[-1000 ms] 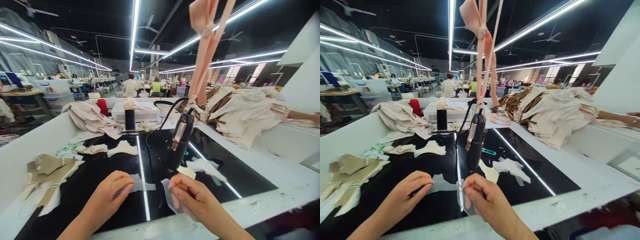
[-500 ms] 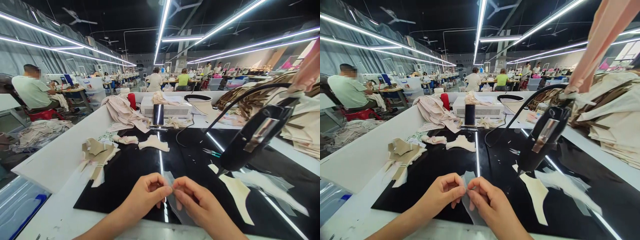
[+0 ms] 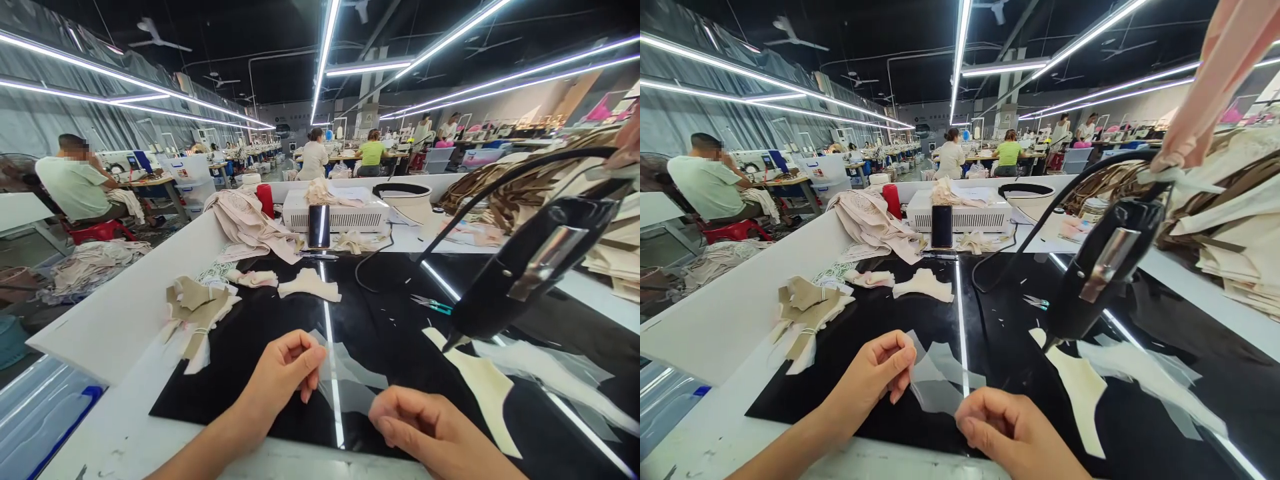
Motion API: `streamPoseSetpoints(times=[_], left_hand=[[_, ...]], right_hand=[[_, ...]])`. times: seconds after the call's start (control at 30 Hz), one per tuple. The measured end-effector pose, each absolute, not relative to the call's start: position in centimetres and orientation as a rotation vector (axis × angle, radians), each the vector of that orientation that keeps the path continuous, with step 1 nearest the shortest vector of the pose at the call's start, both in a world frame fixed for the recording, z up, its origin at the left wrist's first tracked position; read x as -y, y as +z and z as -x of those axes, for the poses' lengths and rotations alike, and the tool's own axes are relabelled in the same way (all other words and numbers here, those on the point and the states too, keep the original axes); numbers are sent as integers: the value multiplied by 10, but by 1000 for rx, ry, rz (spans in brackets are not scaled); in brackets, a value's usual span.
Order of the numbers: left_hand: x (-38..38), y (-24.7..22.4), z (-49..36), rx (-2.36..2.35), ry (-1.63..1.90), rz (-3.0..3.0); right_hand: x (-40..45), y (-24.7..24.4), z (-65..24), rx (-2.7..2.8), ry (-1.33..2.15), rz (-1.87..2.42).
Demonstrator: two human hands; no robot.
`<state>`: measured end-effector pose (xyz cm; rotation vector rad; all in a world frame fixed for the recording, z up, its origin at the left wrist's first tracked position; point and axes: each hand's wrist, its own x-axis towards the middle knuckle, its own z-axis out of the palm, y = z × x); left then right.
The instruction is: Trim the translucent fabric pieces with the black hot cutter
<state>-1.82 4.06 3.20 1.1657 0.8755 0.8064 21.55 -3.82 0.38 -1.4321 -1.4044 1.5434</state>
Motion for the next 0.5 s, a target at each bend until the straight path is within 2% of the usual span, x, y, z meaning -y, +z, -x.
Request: streamPoseSetpoints(times=[0.5], left_hand=[[-47, 24, 24, -905, 785, -1118]], right_hand=[[42, 12, -208, 1105, 1800, 1259]])
